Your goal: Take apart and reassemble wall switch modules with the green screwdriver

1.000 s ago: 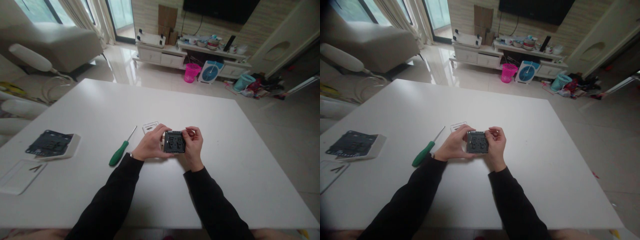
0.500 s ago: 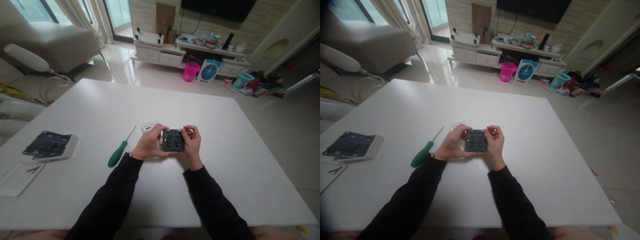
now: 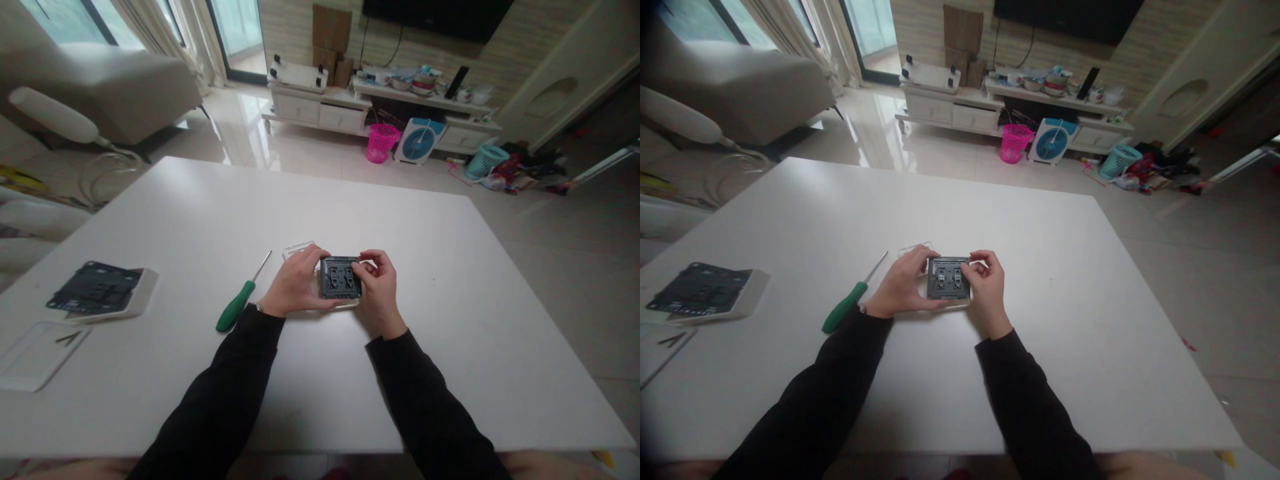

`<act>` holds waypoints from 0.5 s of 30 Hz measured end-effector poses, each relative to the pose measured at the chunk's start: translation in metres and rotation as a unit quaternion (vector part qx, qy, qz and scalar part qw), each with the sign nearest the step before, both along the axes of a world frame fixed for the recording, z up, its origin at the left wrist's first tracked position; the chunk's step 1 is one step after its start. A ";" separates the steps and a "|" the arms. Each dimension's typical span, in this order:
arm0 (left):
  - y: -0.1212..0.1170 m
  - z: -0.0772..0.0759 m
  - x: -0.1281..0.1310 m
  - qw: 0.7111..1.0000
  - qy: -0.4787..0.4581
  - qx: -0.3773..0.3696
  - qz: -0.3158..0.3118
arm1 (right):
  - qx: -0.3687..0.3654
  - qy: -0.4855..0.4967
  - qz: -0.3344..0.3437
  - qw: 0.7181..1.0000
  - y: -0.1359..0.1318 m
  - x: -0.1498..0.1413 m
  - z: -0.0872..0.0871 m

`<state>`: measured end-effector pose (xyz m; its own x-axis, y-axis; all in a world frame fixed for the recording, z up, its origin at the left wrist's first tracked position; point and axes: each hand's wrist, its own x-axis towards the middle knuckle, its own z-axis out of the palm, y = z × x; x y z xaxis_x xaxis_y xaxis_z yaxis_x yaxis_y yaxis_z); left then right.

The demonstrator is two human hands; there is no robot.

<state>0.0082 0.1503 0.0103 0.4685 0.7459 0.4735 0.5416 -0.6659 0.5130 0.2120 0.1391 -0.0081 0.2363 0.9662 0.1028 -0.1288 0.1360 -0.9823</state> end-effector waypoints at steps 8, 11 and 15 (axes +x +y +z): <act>0.001 0.002 0.001 0.997 0.008 -0.053 -0.051 | -0.009 -0.006 -0.021 1.000 0.001 0.002 0.000; 0.001 -0.002 0.001 0.995 0.003 -0.072 -0.074 | -0.003 -0.034 -0.029 0.999 0.002 0.005 0.001; 0.001 -0.007 0.002 0.991 0.019 -0.099 -0.085 | -0.017 -0.064 -0.006 0.998 0.002 0.006 -0.004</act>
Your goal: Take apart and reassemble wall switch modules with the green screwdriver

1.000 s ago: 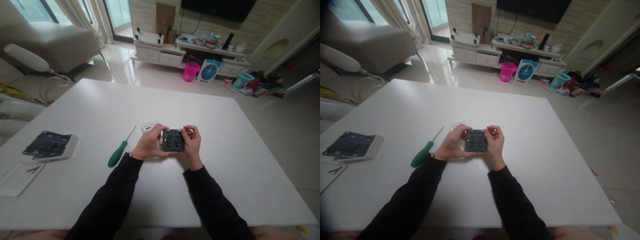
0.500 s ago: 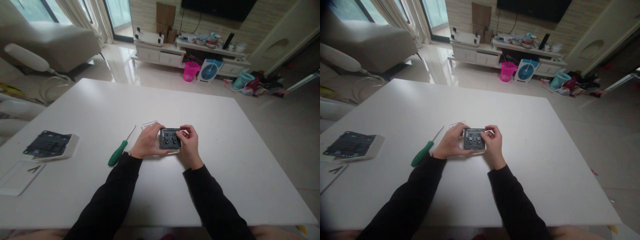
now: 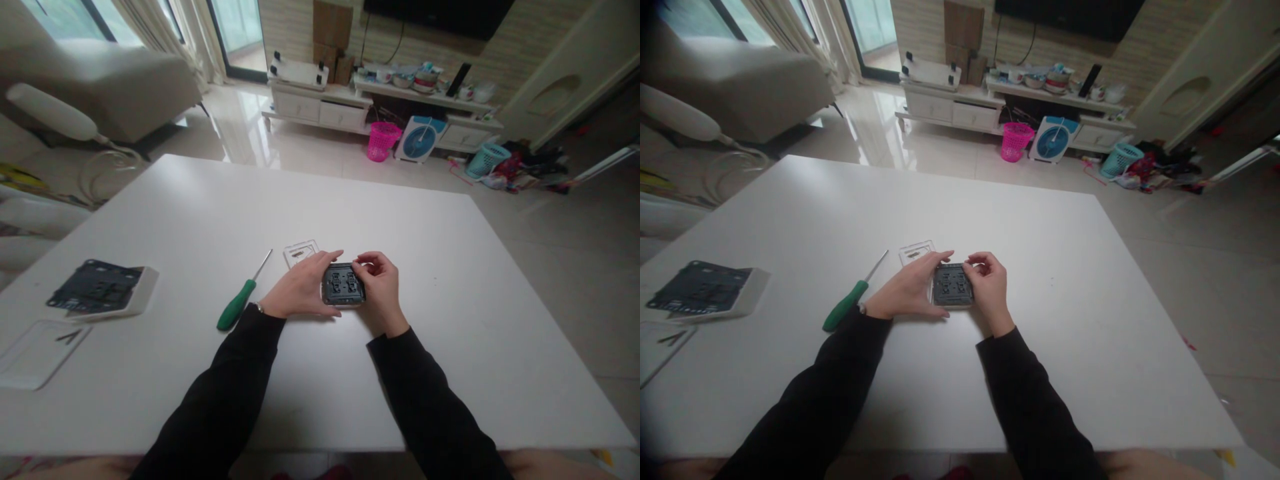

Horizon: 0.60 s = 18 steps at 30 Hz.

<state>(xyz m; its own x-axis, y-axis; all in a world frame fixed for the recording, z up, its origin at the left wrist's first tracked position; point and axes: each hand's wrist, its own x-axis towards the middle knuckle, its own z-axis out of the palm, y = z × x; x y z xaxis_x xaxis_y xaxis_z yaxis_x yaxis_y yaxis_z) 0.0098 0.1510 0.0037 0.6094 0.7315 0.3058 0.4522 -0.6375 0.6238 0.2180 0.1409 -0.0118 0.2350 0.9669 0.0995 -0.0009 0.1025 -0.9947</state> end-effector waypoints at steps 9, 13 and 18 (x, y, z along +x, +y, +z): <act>-0.002 -0.002 0.003 1.000 -0.010 0.006 0.012 | -0.009 -0.081 0.003 0.997 -0.001 0.001 -0.004; -0.002 -0.001 0.003 1.000 -0.004 0.009 0.011 | -0.008 -0.130 -0.008 0.991 -0.002 0.002 -0.002; -0.002 -0.001 0.004 1.000 0.003 0.006 0.014 | 0.014 -0.228 -0.014 0.973 -0.002 0.003 0.000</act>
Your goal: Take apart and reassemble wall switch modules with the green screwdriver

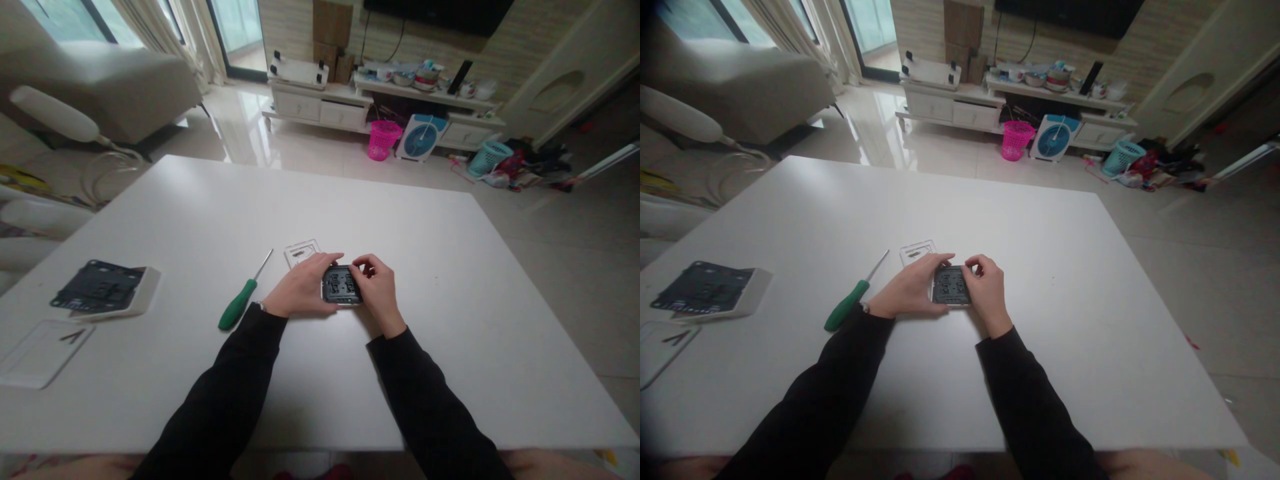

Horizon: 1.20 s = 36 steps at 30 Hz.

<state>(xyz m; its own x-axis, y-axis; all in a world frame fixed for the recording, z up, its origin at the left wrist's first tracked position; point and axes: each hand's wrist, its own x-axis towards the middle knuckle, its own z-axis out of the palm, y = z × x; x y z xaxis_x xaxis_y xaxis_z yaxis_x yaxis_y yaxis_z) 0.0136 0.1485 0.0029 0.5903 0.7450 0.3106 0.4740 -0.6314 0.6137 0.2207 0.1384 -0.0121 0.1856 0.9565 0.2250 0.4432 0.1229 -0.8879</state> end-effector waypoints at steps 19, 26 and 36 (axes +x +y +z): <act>-0.001 0.003 0.000 1.000 -0.001 0.017 -0.009 | -0.006 0.064 0.061 0.996 0.005 0.000 -0.014; -0.002 0.007 0.002 1.000 0.005 0.010 -0.015 | 0.039 0.040 0.054 0.997 0.003 -0.005 -0.010; -0.001 0.008 0.001 1.000 0.010 -0.007 -0.014 | -0.022 0.171 0.024 0.985 0.014 0.001 -0.020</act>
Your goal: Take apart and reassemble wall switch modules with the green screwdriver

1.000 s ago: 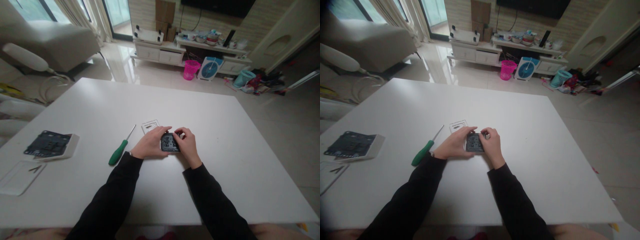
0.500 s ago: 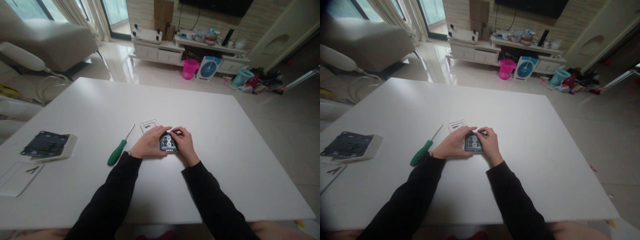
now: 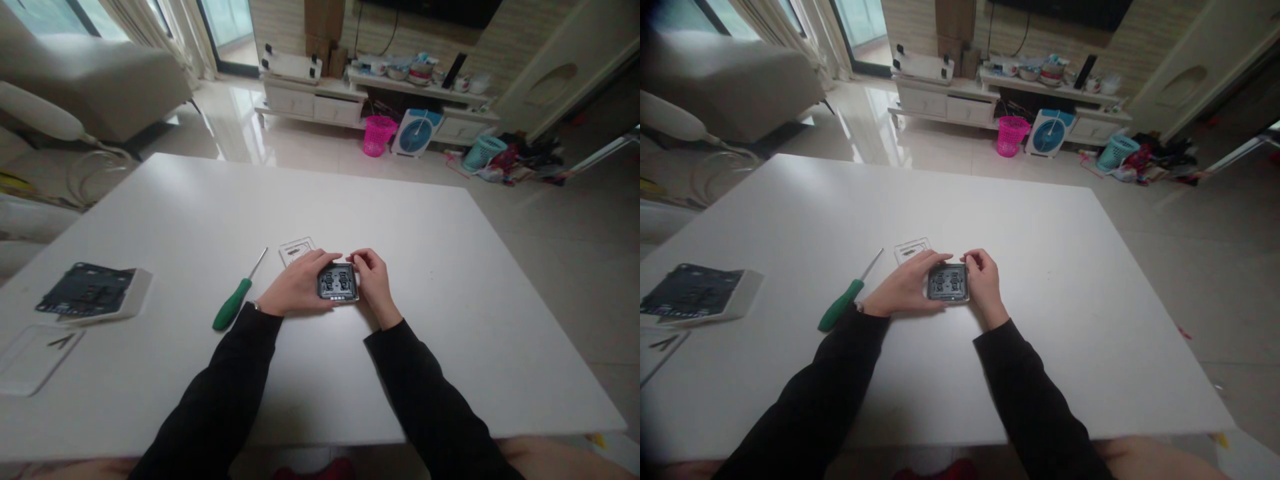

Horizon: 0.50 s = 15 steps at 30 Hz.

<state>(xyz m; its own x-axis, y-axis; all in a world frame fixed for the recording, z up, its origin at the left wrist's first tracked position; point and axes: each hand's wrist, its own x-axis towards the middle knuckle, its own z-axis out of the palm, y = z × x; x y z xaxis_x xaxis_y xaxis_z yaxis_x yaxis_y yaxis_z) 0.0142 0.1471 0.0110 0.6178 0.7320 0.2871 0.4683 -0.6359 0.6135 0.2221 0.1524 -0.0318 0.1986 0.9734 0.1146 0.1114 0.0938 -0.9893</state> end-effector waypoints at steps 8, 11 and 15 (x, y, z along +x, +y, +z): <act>0.000 0.000 0.000 1.000 -0.001 -0.004 -0.001 | -0.006 -0.010 -0.003 1.000 -0.002 -0.001 0.003; -0.001 -0.001 0.002 1.000 0.005 0.008 0.003 | -0.005 -0.018 0.001 1.000 -0.003 -0.001 0.005; -0.003 -0.003 0.006 0.999 0.024 0.023 0.014 | -0.003 -0.028 0.006 1.000 -0.003 -0.001 0.004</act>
